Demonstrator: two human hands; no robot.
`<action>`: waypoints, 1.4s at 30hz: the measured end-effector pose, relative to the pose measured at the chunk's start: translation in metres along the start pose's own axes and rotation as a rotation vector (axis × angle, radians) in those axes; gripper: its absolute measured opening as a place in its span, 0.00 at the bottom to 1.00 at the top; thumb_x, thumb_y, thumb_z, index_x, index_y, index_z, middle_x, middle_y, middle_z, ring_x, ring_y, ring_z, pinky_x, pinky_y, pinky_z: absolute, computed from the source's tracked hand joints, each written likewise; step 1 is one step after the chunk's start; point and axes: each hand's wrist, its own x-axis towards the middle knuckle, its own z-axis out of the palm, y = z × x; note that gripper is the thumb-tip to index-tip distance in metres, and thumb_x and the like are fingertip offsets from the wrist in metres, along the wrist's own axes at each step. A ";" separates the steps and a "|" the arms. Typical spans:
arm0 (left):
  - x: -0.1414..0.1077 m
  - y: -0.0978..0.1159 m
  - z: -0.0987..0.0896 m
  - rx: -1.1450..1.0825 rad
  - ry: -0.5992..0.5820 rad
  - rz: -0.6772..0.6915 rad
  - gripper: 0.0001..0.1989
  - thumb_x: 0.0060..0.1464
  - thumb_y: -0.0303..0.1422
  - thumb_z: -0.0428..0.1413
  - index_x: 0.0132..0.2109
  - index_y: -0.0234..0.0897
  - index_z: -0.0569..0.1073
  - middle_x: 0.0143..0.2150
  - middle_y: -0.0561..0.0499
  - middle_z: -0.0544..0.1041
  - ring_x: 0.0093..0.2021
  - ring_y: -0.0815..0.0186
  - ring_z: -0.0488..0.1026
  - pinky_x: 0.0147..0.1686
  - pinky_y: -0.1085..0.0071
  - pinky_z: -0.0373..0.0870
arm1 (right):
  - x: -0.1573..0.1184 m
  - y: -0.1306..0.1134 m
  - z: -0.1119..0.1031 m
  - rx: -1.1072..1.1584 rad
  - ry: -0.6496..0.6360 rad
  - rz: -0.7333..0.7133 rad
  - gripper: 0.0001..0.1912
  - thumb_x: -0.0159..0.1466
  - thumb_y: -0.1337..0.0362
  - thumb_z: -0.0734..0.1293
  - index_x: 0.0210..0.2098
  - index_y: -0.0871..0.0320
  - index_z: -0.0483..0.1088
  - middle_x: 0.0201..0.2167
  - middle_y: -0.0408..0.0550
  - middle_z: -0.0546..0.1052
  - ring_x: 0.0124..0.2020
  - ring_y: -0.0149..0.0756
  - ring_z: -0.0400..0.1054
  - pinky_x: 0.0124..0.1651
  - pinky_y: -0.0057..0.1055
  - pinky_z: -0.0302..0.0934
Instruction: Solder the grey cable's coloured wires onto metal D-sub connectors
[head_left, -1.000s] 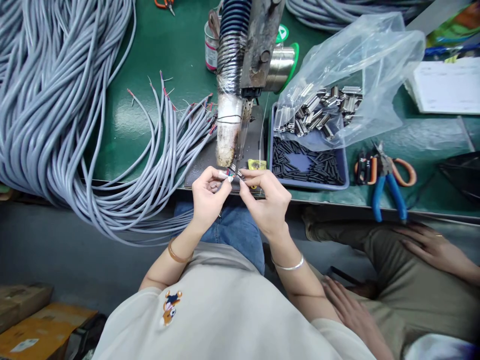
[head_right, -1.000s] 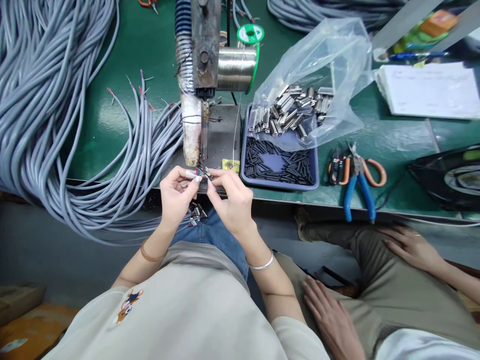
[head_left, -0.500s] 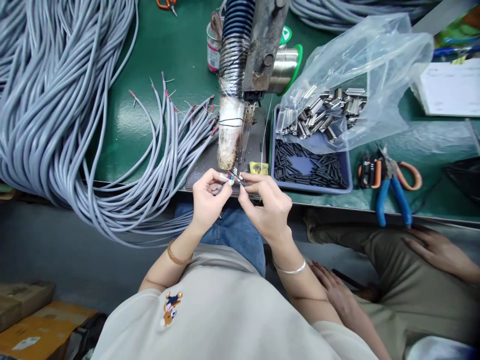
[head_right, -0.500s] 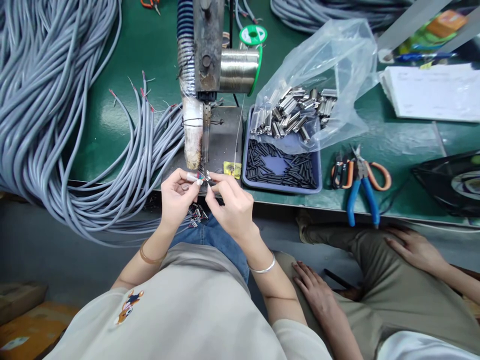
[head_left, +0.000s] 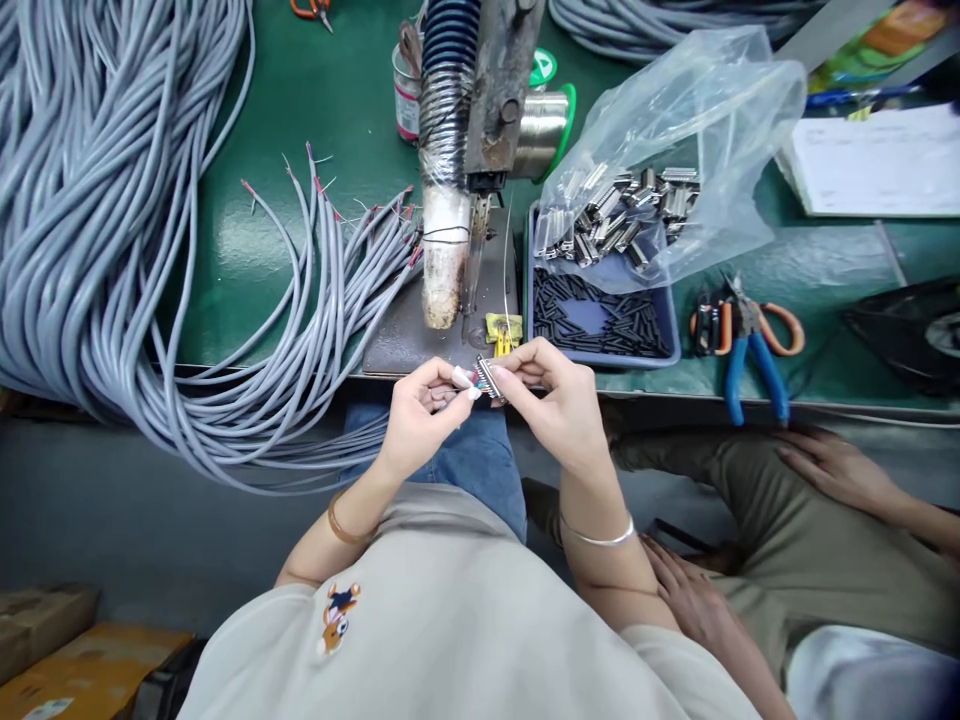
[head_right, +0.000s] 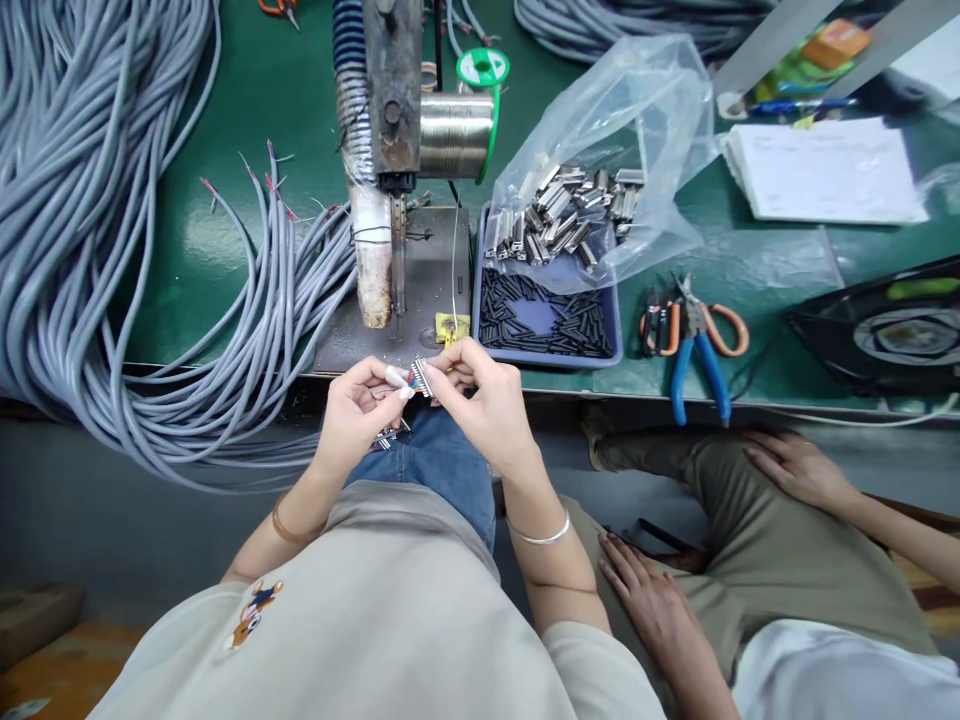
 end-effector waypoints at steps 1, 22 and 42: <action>-0.001 0.000 -0.001 -0.019 0.006 -0.014 0.13 0.48 0.34 0.69 0.35 0.35 0.73 0.30 0.55 0.77 0.21 0.78 0.68 0.21 0.81 0.67 | -0.001 -0.001 -0.001 -0.019 0.006 -0.025 0.10 0.66 0.58 0.72 0.32 0.55 0.71 0.29 0.42 0.80 0.25 0.29 0.74 0.29 0.26 0.70; 0.005 0.018 -0.023 -0.332 -0.415 -0.305 0.22 0.42 0.40 0.75 0.30 0.34 0.71 0.29 0.50 0.81 0.15 0.76 0.68 0.15 0.79 0.59 | -0.038 0.010 0.005 0.129 0.080 -0.360 0.05 0.70 0.64 0.68 0.36 0.52 0.70 0.44 0.47 0.85 0.43 0.39 0.82 0.45 0.37 0.79; -0.015 0.000 -0.004 0.118 -0.089 0.232 0.11 0.57 0.40 0.66 0.37 0.37 0.77 0.37 0.50 0.80 0.24 0.75 0.73 0.25 0.76 0.71 | -0.016 0.013 0.020 0.472 -0.050 0.101 0.22 0.65 0.44 0.71 0.33 0.54 0.61 0.22 0.35 0.74 0.17 0.27 0.69 0.21 0.23 0.64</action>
